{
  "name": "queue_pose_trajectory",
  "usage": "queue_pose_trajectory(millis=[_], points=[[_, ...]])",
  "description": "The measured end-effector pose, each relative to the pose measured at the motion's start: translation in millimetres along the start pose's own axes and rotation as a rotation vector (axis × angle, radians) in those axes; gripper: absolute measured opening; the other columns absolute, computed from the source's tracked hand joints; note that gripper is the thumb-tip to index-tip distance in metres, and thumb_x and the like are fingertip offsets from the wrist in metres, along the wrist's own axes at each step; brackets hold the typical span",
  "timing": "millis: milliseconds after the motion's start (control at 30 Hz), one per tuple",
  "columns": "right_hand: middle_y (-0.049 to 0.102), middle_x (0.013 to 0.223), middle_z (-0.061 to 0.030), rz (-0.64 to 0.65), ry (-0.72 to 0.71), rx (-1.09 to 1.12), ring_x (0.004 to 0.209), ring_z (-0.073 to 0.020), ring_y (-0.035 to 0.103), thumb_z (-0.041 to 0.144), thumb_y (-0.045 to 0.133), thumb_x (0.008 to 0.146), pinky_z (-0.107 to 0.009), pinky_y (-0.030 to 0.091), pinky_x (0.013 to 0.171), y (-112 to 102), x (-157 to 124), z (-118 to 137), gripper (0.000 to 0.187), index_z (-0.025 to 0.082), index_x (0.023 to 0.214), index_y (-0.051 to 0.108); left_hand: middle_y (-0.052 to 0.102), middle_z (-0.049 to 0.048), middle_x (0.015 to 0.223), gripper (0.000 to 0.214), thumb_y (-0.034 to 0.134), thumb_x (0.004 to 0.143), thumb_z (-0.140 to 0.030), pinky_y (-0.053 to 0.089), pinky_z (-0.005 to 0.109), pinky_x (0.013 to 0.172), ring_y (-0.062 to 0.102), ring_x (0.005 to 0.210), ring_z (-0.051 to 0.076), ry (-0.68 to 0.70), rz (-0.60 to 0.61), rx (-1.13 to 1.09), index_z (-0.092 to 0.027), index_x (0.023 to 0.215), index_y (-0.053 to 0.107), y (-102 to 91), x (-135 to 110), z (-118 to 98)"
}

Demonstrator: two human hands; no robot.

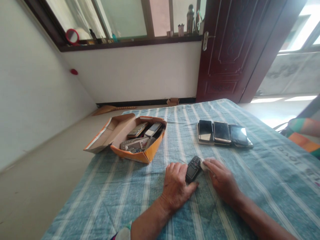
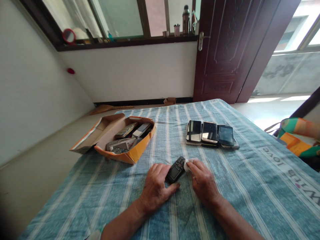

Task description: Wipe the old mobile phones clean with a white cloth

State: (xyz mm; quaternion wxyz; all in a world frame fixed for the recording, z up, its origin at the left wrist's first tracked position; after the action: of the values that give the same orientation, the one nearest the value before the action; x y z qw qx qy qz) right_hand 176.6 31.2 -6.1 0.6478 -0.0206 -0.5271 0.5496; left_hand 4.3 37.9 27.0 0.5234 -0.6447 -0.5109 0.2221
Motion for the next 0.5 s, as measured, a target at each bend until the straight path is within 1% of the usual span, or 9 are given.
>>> queue_pose_trajectory(millis=[67, 200, 333, 500], points=[[0.064, 0.104, -0.0119, 0.034, -0.006, -0.019, 0.102, -0.0216, 0.059, -0.001, 0.039, 0.078, -0.035, 0.053, 0.087, 1, 1, 2, 0.041, 0.014, 0.109, 0.062, 0.061, 0.0069, 0.088, 0.035, 0.076, 0.064, -0.031, 0.043, 0.042, 0.078, 0.052, 0.085, 0.026, 0.006, 0.016, -0.007, -0.015, 0.090, 0.060, 0.6, -1, -3], [0.063, 0.105, -0.0135, 0.091, -0.049, -0.061, 0.104, -0.0235, 0.058, -0.002, 0.038, 0.076, -0.038, 0.052, 0.091, 4, 0, 5, 0.043, 0.011, 0.108, 0.063, 0.061, 0.0067, 0.090, 0.035, 0.076, 0.064, -0.025, 0.044, 0.042, 0.078, 0.051, 0.086, 0.026, -0.007, 0.013, -0.033, -0.015, 0.092, 0.058, 2.9, -2, -5], [0.064, 0.107, -0.0129, 0.075, -0.098, -0.112, 0.109, -0.0242, 0.057, -0.002, 0.036, 0.078, -0.040, 0.051, 0.094, 6, -1, 7, 0.044, 0.013, 0.109, 0.062, 0.061, 0.0061, 0.090, 0.031, 0.074, 0.065, -0.021, 0.045, 0.041, 0.077, 0.050, 0.086, 0.026, 0.002, -0.002, -0.058, -0.016, 0.091, 0.057, 4.4, -2, -4], [0.066, 0.101, -0.0138, 0.055, -0.142, -0.201, 0.105, -0.0252, 0.059, 0.000, 0.034, 0.083, -0.041, 0.053, 0.091, 6, -1, 17, 0.039, 0.011, 0.107, 0.063, 0.061, 0.0059, 0.087, 0.029, 0.074, 0.065, -0.019, 0.045, 0.041, 0.076, 0.050, 0.084, 0.026, 0.014, -0.019, -0.061, -0.016, 0.088, 0.057, 5.5, -1, -3]])
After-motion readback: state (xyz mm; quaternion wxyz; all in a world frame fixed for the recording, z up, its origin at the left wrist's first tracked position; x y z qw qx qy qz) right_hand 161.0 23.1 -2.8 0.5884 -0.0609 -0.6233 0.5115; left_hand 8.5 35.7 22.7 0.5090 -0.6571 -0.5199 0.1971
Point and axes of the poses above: each hand's wrist, its own x-axis towards the middle knuckle, its own y-axis out of the palm, z = x × y, the point moved 4 cm from there along x, towards the middle knuckle
